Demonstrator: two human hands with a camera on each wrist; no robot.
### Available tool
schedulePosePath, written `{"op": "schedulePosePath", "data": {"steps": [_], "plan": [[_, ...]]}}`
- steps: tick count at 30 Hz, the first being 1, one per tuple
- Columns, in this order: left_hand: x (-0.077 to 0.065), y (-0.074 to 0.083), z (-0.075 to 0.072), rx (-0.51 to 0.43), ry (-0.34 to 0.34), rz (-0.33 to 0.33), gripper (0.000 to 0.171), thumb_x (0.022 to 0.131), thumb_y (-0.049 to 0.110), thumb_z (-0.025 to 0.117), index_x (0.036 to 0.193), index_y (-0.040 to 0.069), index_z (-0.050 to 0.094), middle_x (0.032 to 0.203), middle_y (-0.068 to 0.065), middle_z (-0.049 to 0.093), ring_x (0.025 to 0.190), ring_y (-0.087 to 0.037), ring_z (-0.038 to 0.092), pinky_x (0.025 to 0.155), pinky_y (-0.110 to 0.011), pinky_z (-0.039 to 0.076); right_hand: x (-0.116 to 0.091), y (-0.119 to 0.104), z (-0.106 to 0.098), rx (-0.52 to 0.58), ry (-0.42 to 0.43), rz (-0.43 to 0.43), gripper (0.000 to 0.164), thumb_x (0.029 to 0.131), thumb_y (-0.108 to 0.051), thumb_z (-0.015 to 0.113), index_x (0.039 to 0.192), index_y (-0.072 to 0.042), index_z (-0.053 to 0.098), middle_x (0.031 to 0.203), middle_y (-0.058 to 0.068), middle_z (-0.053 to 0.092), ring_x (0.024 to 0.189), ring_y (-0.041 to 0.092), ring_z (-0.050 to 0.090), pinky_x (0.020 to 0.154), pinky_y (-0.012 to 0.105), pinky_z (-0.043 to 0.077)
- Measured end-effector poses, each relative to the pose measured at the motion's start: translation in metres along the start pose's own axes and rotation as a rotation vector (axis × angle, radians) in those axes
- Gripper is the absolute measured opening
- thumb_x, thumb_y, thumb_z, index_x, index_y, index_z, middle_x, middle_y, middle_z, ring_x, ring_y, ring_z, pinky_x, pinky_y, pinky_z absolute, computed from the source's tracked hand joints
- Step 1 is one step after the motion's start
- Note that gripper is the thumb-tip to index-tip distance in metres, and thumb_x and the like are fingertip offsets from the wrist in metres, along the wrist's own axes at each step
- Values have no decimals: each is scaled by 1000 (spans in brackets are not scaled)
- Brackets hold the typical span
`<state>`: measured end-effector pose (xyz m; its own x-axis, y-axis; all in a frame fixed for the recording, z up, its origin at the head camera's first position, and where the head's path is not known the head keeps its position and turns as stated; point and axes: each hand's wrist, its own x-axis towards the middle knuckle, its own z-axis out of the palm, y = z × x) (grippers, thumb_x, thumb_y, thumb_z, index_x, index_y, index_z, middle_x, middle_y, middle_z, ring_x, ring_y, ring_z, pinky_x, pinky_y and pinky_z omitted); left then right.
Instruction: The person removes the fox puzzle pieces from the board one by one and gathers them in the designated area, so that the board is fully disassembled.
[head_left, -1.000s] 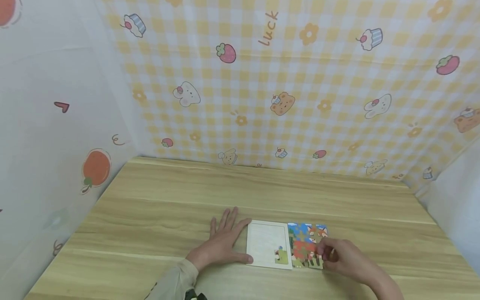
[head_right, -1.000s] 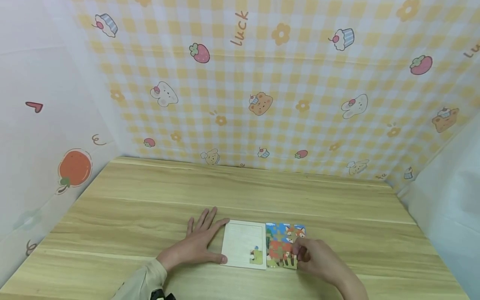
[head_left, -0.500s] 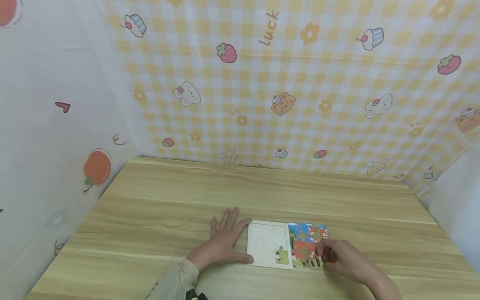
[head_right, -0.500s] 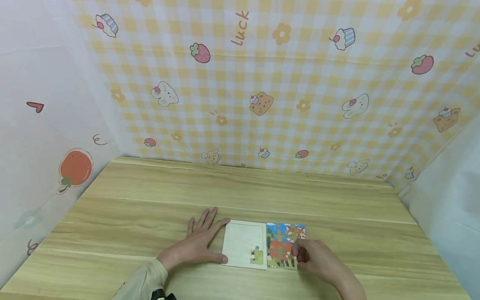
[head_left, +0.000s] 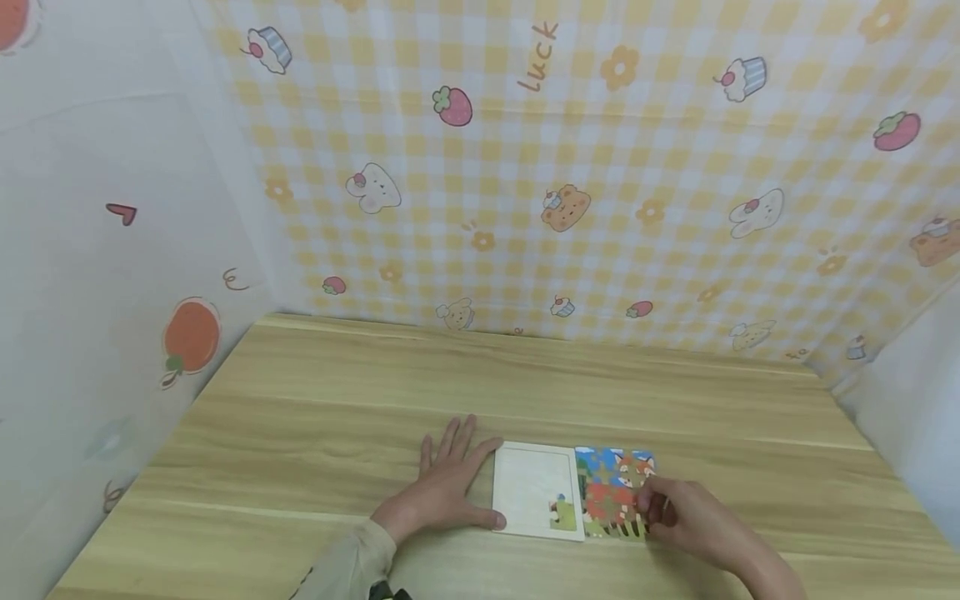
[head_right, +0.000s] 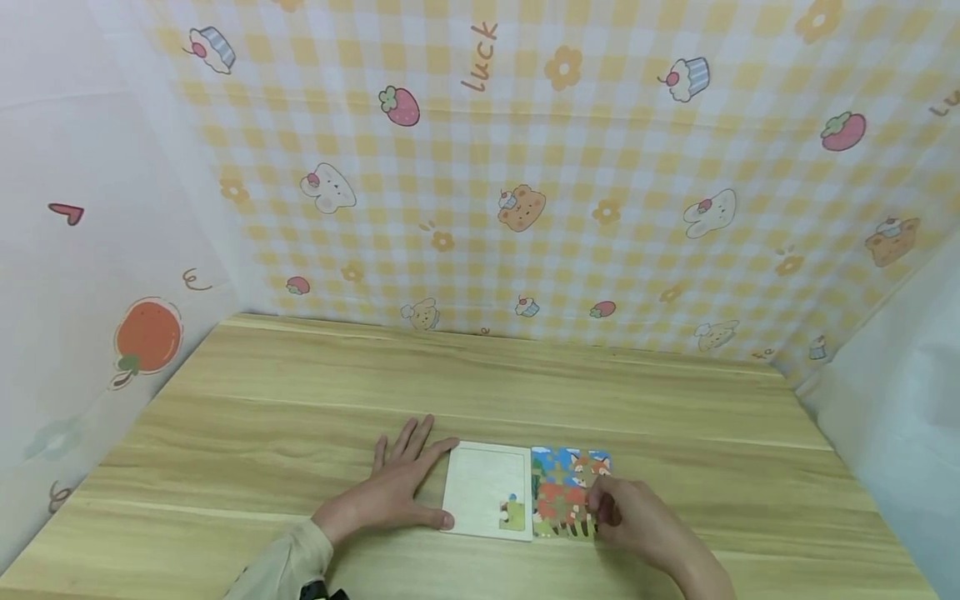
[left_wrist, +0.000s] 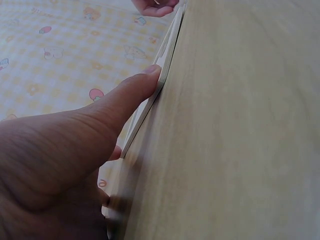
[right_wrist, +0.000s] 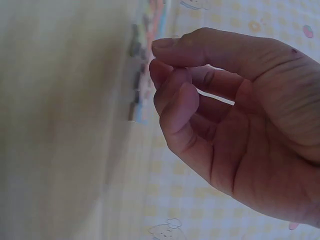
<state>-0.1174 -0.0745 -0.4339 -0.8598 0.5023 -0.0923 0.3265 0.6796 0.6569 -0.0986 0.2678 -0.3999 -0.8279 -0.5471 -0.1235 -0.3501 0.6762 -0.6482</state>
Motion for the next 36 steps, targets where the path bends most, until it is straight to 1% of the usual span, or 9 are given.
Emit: {"op": "schedulePosePath", "data": {"steps": [4, 8, 11, 14, 18, 21, 27, 31, 36], "plan": [[-1, 0, 0, -3, 1, 1, 95, 70, 56, 72, 145, 16, 29, 153, -22, -2, 137, -39, -10, 99, -65, -12, 1, -8, -2, -39, 41, -49, 16, 81, 1, 63, 85, -12, 56, 79, -12, 58, 66, 0, 50, 54, 21, 46], [-1, 1, 0, 3, 4, 4, 96, 69, 56, 72, 145, 17, 29, 153, -22, -1, 137, -39, -10, 100, -65, -11, 4, -24, -2, -46, 59, -113, 12, 84, -4, 65, 89, -12, 57, 79, -14, 55, 66, -1, 50, 54, 21, 46], [-1, 2, 0, 8, 3, 2, 96, 69, 56, 73, 145, 16, 30, 153, -22, -1, 137, -39, -10, 100, -65, -11, 10, -37, 4, -37, 82, -190, 10, 86, -7, 65, 88, -13, 57, 79, -14, 55, 66, -1, 51, 54, 20, 46], [-2, 2, 1, 9, 0, 1, 96, 69, 56, 73, 145, 16, 30, 153, -22, -1, 137, -39, -10, 100, -65, -11, 18, -47, 12, -28, 91, -228, 16, 85, -4, 65, 84, -17, 56, 78, -14, 54, 66, 0, 50, 54, 20, 46], [-1, 2, 2, 6, -2, 9, 96, 70, 56, 72, 145, 16, 29, 153, -22, -1, 137, -39, -10, 99, -65, -11, 30, -56, 20, -32, 67, -168, 20, 78, 1, 66, 83, -14, 55, 72, -12, 50, 62, 1, 46, 53, 19, 43], [0, 2, 2, 4, -2, 14, 95, 70, 56, 72, 145, 16, 29, 152, -22, -1, 137, -40, -10, 99, -66, -11, 36, -60, 23, -38, 37, -124, 19, 77, 1, 67, 89, -10, 57, 71, -11, 48, 59, 1, 44, 52, 20, 42], [0, 3, 2, 7, 4, 14, 96, 69, 55, 73, 145, 15, 29, 152, -22, -1, 137, -40, -10, 99, -66, -11, 44, -61, 30, -116, 21, -103, 24, 73, -1, 66, 95, -8, 60, 76, -7, 48, 63, 4, 44, 55, 19, 42], [-1, 2, 1, 9, 11, 5, 96, 69, 54, 73, 145, 16, 29, 152, -22, -1, 137, -40, -10, 99, -66, -11, 48, -61, 36, -177, 20, -71, 28, 71, -10, 74, 96, -10, 61, 76, -7, 44, 64, 2, 40, 55, 19, 39], [-1, 2, 0, 10, 11, 8, 95, 70, 54, 73, 145, 16, 30, 152, -22, -1, 137, -40, -10, 99, -66, -11, 47, -60, 39, -186, 28, -62, 33, 69, -13, 78, 98, -12, 60, 79, -8, 42, 67, 3, 40, 54, 20, 39]]}}
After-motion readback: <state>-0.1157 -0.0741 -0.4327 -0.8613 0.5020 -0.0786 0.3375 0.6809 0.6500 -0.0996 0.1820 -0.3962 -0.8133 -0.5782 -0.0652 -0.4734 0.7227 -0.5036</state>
